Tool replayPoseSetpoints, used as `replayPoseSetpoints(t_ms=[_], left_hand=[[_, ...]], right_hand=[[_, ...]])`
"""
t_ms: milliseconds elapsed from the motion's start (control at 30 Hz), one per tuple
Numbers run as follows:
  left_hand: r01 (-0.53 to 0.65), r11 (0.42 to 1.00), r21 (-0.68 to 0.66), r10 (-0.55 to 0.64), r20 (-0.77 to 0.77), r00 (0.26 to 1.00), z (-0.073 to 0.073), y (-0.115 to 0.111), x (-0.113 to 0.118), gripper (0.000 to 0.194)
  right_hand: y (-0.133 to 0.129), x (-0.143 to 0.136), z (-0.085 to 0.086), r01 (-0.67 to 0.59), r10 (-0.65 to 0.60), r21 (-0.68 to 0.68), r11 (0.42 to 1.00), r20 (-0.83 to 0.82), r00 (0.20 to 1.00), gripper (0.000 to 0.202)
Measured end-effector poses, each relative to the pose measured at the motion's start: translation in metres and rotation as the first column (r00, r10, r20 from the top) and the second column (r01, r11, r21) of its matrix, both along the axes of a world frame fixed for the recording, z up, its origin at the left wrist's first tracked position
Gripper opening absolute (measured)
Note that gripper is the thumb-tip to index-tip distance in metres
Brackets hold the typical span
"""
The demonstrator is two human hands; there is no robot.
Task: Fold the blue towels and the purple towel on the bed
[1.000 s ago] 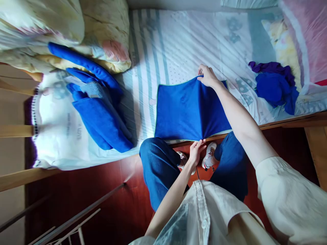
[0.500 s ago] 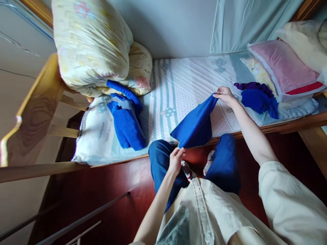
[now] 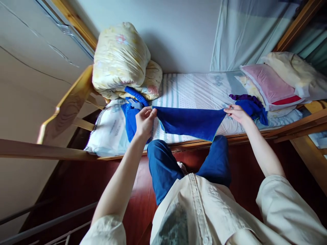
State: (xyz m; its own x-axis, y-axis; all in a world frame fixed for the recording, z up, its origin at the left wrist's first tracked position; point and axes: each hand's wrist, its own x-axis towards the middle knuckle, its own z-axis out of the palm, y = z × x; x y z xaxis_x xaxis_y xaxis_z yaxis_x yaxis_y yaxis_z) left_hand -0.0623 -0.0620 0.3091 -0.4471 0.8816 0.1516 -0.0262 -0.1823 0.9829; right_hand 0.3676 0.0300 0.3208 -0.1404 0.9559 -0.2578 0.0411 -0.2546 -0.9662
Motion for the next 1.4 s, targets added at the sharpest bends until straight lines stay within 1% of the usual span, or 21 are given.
replayPoseSetpoints(t_ms=[67,133,200,233,300,367,433,567,700,800,900,1000,1133,1233,1400], left_hand=[[-0.023,0.999,0.037,0.023,-0.005,1.0,0.015,0.002,-0.004,0.054],[-0.035,0.998,0.06,0.036,-0.008,0.999,0.026,0.002,-0.009,0.054],[-0.04,0.997,0.062,0.041,-0.015,0.999,0.033,0.001,-0.014,0.052],[-0.039,0.997,0.059,0.04,-0.018,0.999,0.036,0.0,-0.017,0.052],[-0.035,0.998,0.059,0.035,-0.007,0.999,0.041,-0.001,-0.022,0.052],[-0.033,0.998,0.06,0.032,0.024,0.999,0.045,-0.002,-0.026,0.054],[-0.051,0.997,0.056,0.049,0.036,0.998,0.05,-0.002,-0.028,0.054],[-0.095,0.993,0.064,0.094,0.024,0.995,0.058,-0.003,-0.027,0.053],[-0.1,0.993,0.065,0.097,0.044,0.994,0.06,-0.003,-0.024,0.057],[-0.065,0.996,0.058,0.063,0.042,0.997,0.059,-0.005,-0.022,0.056],[-0.028,0.999,0.033,0.027,0.051,0.998,0.059,-0.008,-0.019,0.051],[0.001,1.0,0.007,-0.002,0.059,0.998,0.06,-0.01,-0.015,0.046],[0.026,1.0,0.0,-0.026,0.041,0.999,0.059,-0.008,-0.015,0.046],[0.026,1.0,0.018,-0.026,0.045,0.999,0.054,-0.006,-0.019,0.051],[0.017,0.998,0.067,-0.022,0.073,0.997,0.046,-0.008,-0.025,0.072]], right_hand=[[-0.019,-0.002,0.004,-0.137,0.138,-0.086,0.987,0.013,0.99,0.064],[-0.037,-0.005,0.004,-0.256,0.263,-0.167,0.952,0.019,0.965,0.062],[-0.05,-0.01,0.002,-0.313,0.321,-0.207,0.927,0.006,0.947,0.063],[-0.054,-0.012,0.0,-0.312,0.317,-0.201,0.929,-0.007,0.949,0.065],[-0.058,-0.014,-0.002,-0.261,0.258,-0.146,0.954,-0.042,0.965,0.068],[-0.057,-0.014,-0.002,-0.177,0.172,-0.074,0.981,-0.07,0.983,0.072],[-0.054,-0.012,0.0,-0.097,0.097,-0.006,0.995,-0.083,0.992,0.074],[-0.049,-0.008,0.012,0.024,-0.008,0.133,0.991,-0.123,0.992,0.07],[-0.053,-0.006,0.025,0.091,-0.066,0.22,0.971,-0.116,0.991,0.066],[-0.059,-0.005,0.031,0.118,-0.098,0.246,0.962,-0.089,0.991,0.057],[-0.064,-0.004,0.033,0.132,-0.116,0.249,0.959,-0.079,0.99,0.05],[-0.068,-0.002,0.035,0.137,-0.126,0.247,0.959,-0.06,0.99,0.05],[-0.07,0.0,0.036,0.15,-0.149,0.244,0.958,-0.025,0.989,0.05],[-0.071,0.003,0.035,0.166,-0.166,0.241,0.956,-0.021,0.986,0.048],[-0.077,0.006,0.03,0.188,-0.183,0.233,0.954,-0.043,0.982,0.045]])
